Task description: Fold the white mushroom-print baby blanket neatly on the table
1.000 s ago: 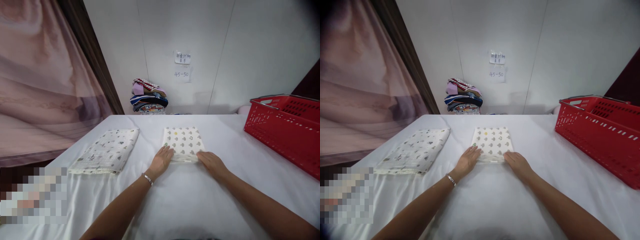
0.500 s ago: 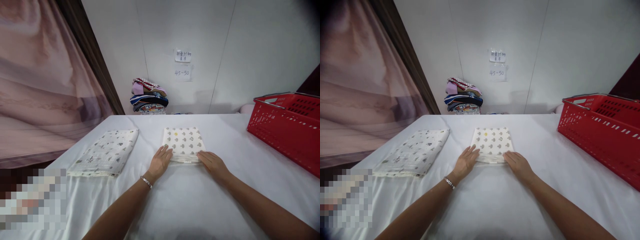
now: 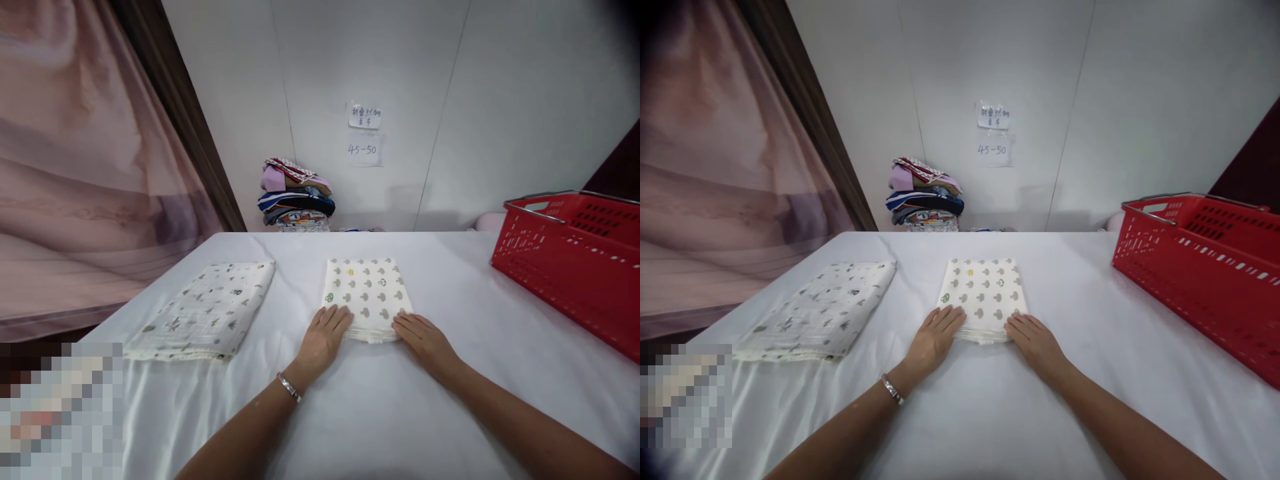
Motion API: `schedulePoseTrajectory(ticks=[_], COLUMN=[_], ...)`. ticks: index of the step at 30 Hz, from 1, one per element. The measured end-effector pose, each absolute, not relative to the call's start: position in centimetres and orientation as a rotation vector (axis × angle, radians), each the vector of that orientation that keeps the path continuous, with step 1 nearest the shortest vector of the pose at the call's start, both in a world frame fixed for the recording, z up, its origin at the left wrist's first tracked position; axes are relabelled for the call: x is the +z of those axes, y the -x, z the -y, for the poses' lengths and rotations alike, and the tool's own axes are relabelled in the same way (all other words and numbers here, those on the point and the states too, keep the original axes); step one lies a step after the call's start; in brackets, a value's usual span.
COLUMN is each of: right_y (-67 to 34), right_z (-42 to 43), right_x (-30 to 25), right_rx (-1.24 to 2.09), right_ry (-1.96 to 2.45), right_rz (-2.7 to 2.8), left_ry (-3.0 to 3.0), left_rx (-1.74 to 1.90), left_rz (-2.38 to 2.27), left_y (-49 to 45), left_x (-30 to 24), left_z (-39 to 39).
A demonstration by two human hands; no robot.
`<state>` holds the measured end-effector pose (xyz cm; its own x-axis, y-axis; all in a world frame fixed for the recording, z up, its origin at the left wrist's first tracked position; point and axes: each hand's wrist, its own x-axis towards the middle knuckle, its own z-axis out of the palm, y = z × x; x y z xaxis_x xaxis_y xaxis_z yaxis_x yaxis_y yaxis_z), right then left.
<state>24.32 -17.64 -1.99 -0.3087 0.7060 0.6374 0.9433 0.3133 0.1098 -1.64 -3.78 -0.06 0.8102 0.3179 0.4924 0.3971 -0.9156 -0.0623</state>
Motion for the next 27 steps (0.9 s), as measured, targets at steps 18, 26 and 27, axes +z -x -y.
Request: schedulePoseTrajectory(ticks=[18,26,27], right_y=[-24.4,-24.1,-24.1], right_z=[17.8,18.0,18.1], right_x=[-1.0,-0.9,-0.7], right_rx=[-0.481,-0.459,-0.428], right_ry=[1.532,1.548,1.554], right_rz=[2.101,2.104,2.108], left_ry=[3.001,3.025,3.037], left_rx=[-0.635,-0.742,-0.764], left_rz=[0.649,0.546,0.549], left_y=[0.9,-1.2,-1.1], left_x=[0.7,0.0,-0.1], left_z=[4.6,5.0,5.0])
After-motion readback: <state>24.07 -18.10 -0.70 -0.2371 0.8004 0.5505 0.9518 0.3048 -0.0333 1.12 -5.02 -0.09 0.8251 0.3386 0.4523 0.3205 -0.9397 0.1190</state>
